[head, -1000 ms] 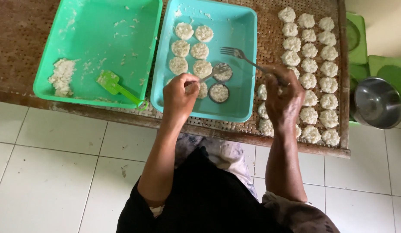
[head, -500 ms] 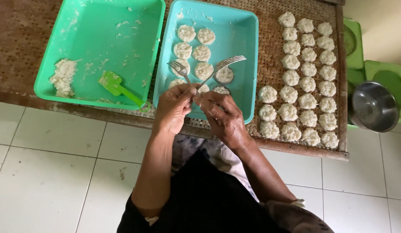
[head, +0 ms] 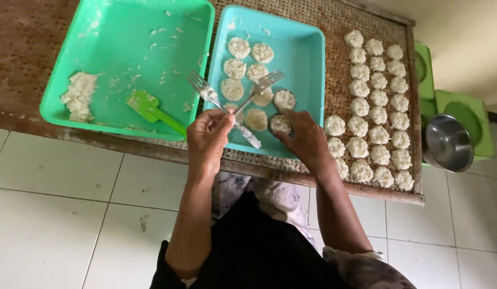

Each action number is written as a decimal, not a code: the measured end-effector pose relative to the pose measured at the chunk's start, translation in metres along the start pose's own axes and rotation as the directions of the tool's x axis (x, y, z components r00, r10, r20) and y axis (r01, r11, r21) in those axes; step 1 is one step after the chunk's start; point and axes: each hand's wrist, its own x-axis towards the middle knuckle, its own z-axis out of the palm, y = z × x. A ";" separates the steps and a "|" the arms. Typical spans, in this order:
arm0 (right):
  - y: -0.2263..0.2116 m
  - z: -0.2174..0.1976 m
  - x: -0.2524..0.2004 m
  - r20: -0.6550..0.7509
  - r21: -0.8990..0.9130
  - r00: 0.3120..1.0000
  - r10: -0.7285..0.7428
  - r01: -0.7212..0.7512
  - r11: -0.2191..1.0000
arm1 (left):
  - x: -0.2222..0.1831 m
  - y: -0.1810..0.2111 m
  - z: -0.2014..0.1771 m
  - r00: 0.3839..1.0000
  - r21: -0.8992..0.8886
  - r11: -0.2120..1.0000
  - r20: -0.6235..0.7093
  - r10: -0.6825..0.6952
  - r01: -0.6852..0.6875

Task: Shape and place dough balls onto a tray using a fork and spoon

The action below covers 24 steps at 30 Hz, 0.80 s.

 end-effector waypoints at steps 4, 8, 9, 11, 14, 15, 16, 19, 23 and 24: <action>-0.019 0.000 0.010 0.074 -0.095 0.994 0.081 -0.074 0.993 | 0.005 -0.009 -0.010 0.998 0.114 0.993 0.059 0.036 -0.043; -0.003 0.019 0.021 0.146 -0.232 0.972 0.184 -0.147 0.961 | 0.004 -0.011 -0.011 0.976 0.152 0.973 0.156 0.152 -0.176; 0.002 0.024 0.021 0.166 -0.247 0.965 0.203 -0.158 0.956 | 0.003 -0.015 -0.012 0.965 0.196 0.954 0.173 0.195 -0.228; -0.005 0.020 0.025 0.173 -0.229 0.961 0.217 -0.175 0.957 | 0.005 -0.024 -0.007 0.959 0.186 0.948 0.166 0.230 -0.259; 0.001 0.025 0.031 0.179 -0.215 0.952 0.250 -0.210 0.954 | 0.007 -0.039 -0.001 0.941 0.178 0.928 0.151 0.302 -0.326; 0.006 0.027 0.032 0.186 -0.219 0.946 0.267 -0.225 0.949 | 0.008 -0.045 0.003 0.933 0.183 0.917 0.137 0.333 -0.355; 0.004 0.028 0.031 0.178 -0.220 0.946 0.271 -0.230 0.948 | 0.005 -0.037 0.001 0.931 0.177 0.916 0.143 0.336 -0.359; 0.007 0.025 0.030 0.176 -0.158 0.943 0.283 -0.257 0.953 | 0.000 -0.024 0.004 0.926 0.149 0.917 0.138 0.352 -0.371; 0.004 0.019 0.022 0.185 -0.019 0.948 0.259 -0.260 0.965 | -0.001 -0.027 0.001 0.923 0.179 0.906 0.109 0.370 -0.384; 0.003 0.016 0.021 0.179 0.025 0.951 0.252 -0.261 0.965 | 0.000 -0.027 0.000 0.925 0.173 0.909 0.099 0.368 -0.380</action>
